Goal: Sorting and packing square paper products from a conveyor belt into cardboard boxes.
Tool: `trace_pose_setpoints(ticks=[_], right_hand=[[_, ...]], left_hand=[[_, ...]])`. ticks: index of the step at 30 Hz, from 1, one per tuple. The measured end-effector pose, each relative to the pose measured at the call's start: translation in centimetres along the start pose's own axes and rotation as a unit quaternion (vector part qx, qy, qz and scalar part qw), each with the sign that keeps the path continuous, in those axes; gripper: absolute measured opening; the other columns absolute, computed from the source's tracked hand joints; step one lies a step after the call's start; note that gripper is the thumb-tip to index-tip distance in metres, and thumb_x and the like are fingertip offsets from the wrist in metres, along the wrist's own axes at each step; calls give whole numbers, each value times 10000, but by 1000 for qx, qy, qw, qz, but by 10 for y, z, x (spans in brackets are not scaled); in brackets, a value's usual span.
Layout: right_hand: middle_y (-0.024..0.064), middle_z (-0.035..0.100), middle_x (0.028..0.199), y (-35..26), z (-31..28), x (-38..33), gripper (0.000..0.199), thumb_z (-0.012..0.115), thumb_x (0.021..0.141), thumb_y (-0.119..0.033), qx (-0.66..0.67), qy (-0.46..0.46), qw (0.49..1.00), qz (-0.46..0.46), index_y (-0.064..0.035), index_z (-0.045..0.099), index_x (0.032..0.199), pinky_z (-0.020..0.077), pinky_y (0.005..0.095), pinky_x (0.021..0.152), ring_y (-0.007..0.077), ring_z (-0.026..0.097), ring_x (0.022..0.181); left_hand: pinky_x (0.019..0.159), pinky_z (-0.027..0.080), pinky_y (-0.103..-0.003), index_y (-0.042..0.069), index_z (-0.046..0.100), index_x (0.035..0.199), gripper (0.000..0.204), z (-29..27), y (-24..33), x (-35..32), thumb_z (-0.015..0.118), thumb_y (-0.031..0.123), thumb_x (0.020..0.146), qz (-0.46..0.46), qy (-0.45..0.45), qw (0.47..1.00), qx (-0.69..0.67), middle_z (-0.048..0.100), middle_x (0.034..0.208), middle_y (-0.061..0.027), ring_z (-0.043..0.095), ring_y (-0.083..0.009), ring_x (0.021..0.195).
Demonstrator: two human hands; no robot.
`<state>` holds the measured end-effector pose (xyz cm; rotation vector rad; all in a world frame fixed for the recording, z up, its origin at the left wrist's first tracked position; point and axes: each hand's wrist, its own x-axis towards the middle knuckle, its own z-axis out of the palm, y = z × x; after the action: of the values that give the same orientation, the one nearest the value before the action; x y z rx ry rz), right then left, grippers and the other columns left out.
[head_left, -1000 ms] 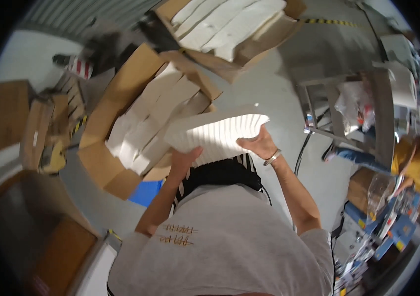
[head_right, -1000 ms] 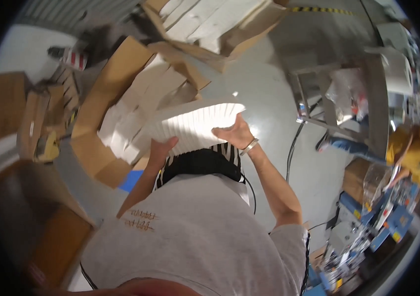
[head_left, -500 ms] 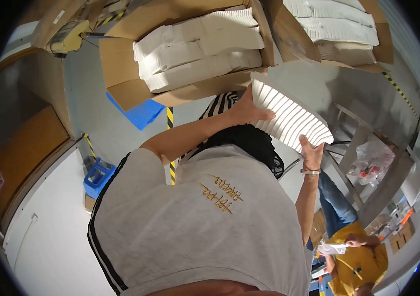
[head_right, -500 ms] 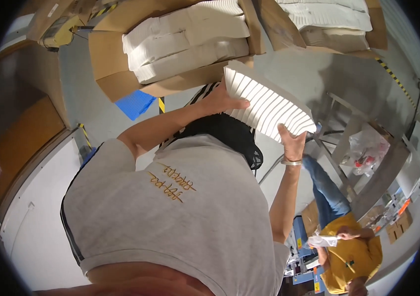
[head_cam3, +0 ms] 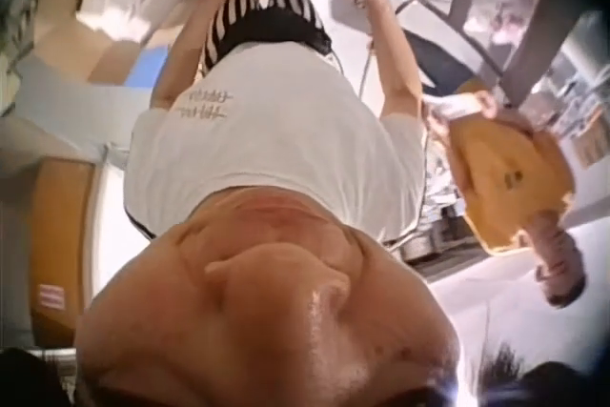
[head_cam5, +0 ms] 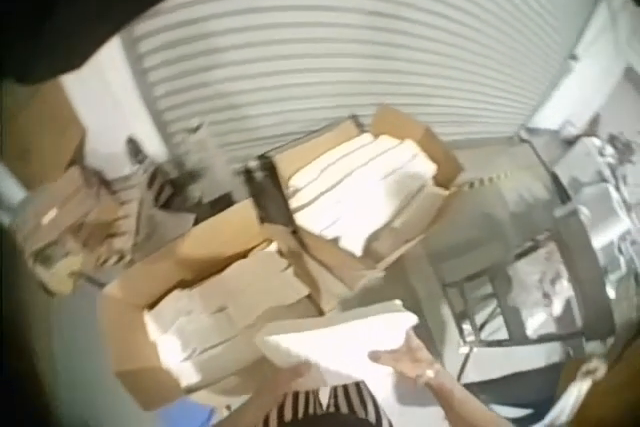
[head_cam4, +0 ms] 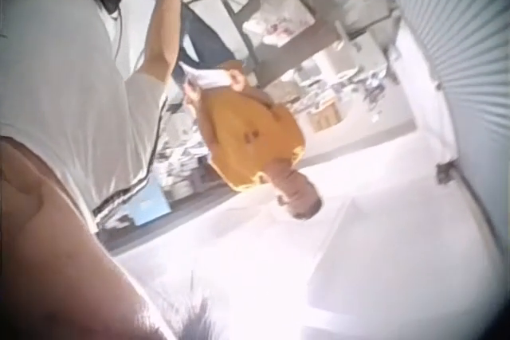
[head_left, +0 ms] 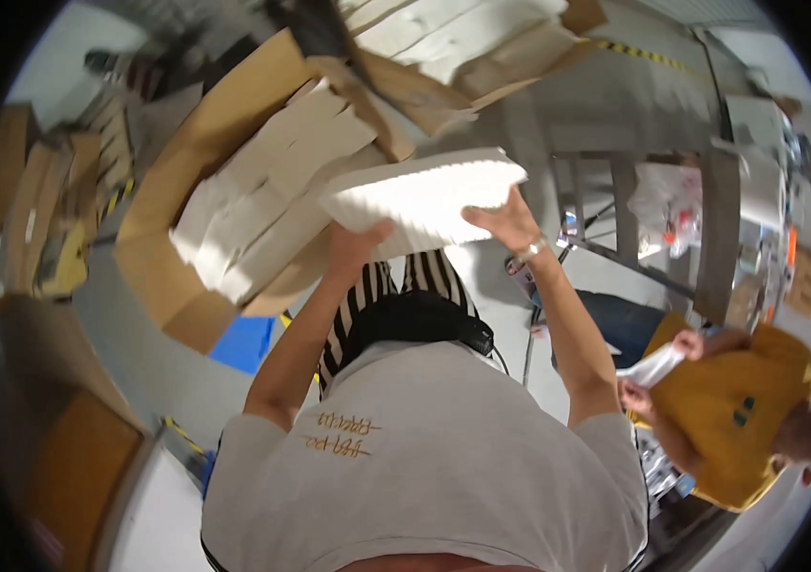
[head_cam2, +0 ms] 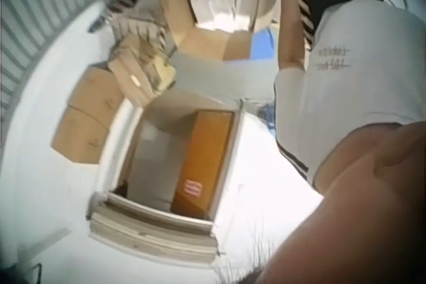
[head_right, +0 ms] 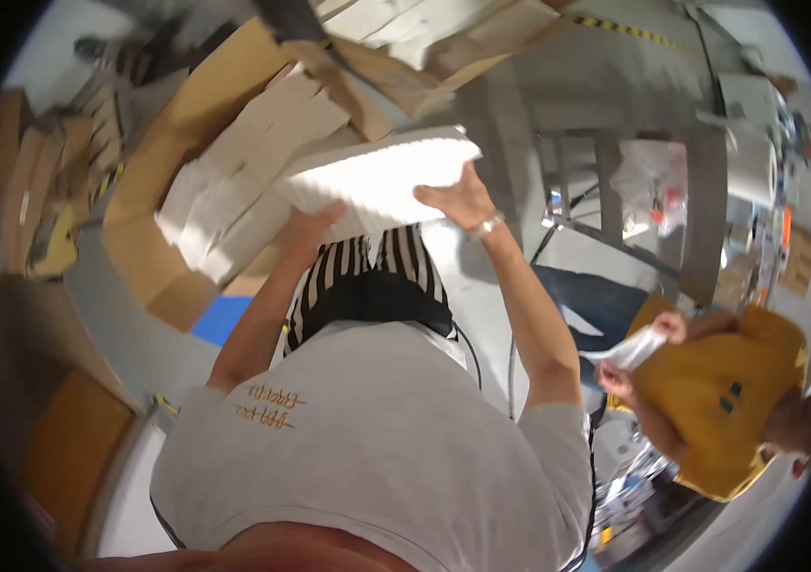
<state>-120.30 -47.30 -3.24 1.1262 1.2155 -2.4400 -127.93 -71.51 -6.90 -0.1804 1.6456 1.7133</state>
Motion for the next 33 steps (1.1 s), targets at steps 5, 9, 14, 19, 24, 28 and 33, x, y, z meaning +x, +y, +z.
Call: trace_pose_setpoints(ticks=[5, 9, 14, 19, 24, 28, 33], right_hand=[[218, 567, 1113, -41, -18, 79, 1065, 780, 616, -433, -361, -36, 916, -172, 203, 185, 1230, 385, 300, 952, 237, 536, 1069], [297, 523, 1125, -84, 5, 111, 1101, 736, 550, -515, -446, 22, 878, -171, 214, 261, 1224, 375, 298, 959, 287, 499, 1125], [290, 539, 1093, -94, 27, 117, 1073, 731, 537, -521, -476, 5, 864, -164, 208, 296, 1192, 403, 284, 924, 301, 532, 1070], [263, 501, 1167, -36, 34, 113, 973, 728, 517, -493, -477, -2, 859, -185, 88, 368, 1210, 406, 343, 924, 353, 520, 1066], [259, 458, 1222, 10, 53, 99, 966, 722, 510, -474, -486, -14, 861, -151, 77, 362, 1218, 385, 350, 945, 355, 478, 1116], [261, 482, 1184, 20, 68, 90, 936, 704, 534, -494, -537, -22, 842, -40, 88, 375, 1189, 413, 337, 913, 345, 501, 1088], [241, 546, 1094, 37, 78, 71, 894, 729, 526, -433, -501, 8, 863, -66, 84, 400, 1177, 437, 314, 875, 313, 550, 1017]], left_hand=[[857, 422, -308, -4, 428, 1209, 585, 8, 30, 60, 712, 159, 723, 97, -14, 992, -76, 518, 1103, -88, 510, -183, 997], [916, 381, -316, 0, 427, 1228, 605, -1, 46, 108, 715, 149, 716, 79, 8, 996, -27, 508, 1126, -85, 485, -192, 1042], [933, 373, -313, -5, 400, 1260, 628, -11, 43, 116, 709, 146, 734, 76, 51, 995, -32, 500, 1178, -89, 487, -202, 1055], [908, 396, -308, -7, 382, 1272, 606, -38, 17, 73, 681, 111, 758, 20, 87, 994, -66, 508, 1173, -96, 499, -208, 1047], [936, 390, -333, 25, 334, 1306, 629, -74, -6, 35, 657, 118, 774, -43, 88, 993, -63, 467, 1227, -96, 470, -227, 1100], [964, 374, -355, 49, 299, 1327, 646, -91, -11, 19, 641, 142, 787, -41, 84, 994, -50, 429, 1266, -92, 432, -244, 1151], [961, 359, -344, 40, 322, 1314, 629, -97, -6, 0, 638, 154, 782, -20, 67, 997, -29, 439, 1252, -89, 430, -233, 1145]])
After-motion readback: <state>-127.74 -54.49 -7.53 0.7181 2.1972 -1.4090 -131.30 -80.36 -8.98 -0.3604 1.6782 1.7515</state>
